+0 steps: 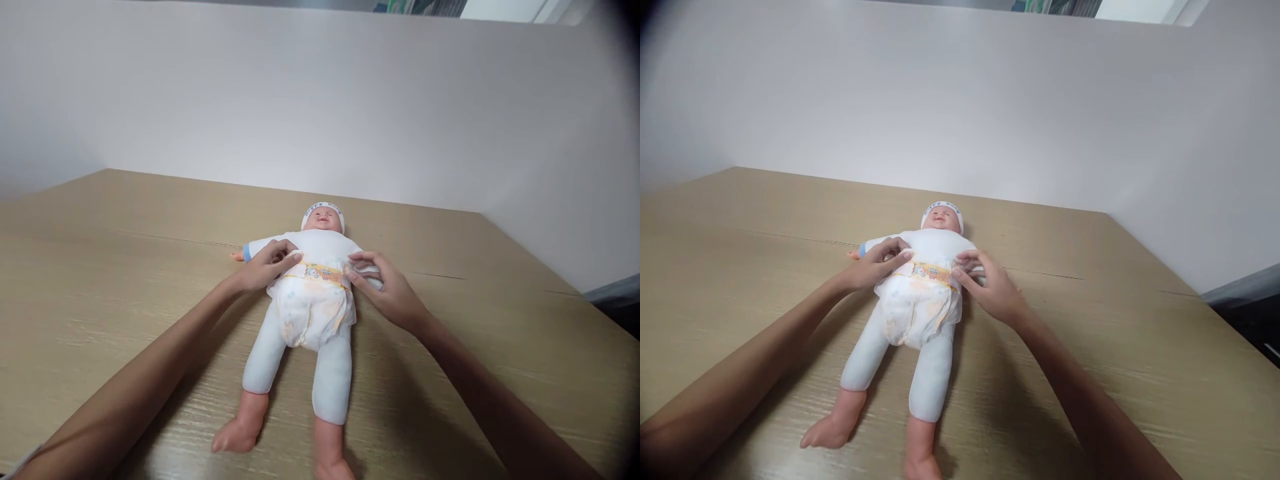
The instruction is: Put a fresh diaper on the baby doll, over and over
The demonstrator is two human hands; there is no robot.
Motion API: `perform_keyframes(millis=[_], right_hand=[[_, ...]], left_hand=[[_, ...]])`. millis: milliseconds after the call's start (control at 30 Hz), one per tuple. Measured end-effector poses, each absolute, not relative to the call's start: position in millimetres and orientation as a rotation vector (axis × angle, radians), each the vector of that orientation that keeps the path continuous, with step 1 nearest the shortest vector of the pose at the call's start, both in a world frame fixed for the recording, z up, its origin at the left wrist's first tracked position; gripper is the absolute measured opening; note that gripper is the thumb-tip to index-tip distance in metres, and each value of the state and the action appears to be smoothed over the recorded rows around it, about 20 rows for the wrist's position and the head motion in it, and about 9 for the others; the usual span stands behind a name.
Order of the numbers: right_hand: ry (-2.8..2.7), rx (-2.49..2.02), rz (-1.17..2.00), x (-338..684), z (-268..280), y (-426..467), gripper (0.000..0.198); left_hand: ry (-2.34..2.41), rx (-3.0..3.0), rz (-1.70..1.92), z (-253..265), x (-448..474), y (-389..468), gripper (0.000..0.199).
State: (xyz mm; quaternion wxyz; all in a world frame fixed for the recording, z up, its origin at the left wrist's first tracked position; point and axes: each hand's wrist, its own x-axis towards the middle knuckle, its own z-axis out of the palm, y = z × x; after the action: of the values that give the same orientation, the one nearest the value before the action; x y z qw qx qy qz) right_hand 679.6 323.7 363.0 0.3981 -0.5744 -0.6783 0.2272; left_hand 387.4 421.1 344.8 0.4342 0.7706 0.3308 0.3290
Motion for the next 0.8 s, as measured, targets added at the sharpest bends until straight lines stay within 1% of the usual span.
perform_keyframes(millis=[33,100,167,233,367,433,467,567,633,700,800], right_hand=[[-1.735,-1.415,0.671,683,361,334,0.046],[-1.780,-1.357,0.808,686,354,349,0.044],[-1.793,-1.327,0.812,684,348,357,0.040],[-1.757,-1.359,0.661,680,342,359,0.036],[-1.746,-1.500,0.103,683,333,357,0.028],[-1.774,-1.554,-0.085,696,329,357,0.034],[-1.784,-1.587,-0.115,704,327,358,0.040],[-1.795,-1.684,-0.001,724,324,358,0.053],[-1.791,-1.740,0.165,725,325,356,0.052],[-1.710,-1.805,0.344,714,327,353,0.050],[-1.506,-1.879,0.562,685,332,348,0.056]], left_hand=[[0.832,1.957,0.830,346,389,422,0.040],[0.849,2.003,0.867,344,392,424,0.037],[0.889,2.054,0.917,340,396,427,0.034],[0.964,2.147,0.969,334,397,431,0.033],[1.298,2.355,1.091,322,385,442,0.031],[1.480,2.362,1.121,317,372,449,0.036],[1.536,2.344,1.104,314,364,452,0.040],[1.561,2.246,0.925,310,346,459,0.055],[1.556,2.184,0.804,311,342,460,0.062],[1.544,2.107,0.748,312,348,457,0.064],[1.397,1.865,0.738,315,366,444,0.067]])
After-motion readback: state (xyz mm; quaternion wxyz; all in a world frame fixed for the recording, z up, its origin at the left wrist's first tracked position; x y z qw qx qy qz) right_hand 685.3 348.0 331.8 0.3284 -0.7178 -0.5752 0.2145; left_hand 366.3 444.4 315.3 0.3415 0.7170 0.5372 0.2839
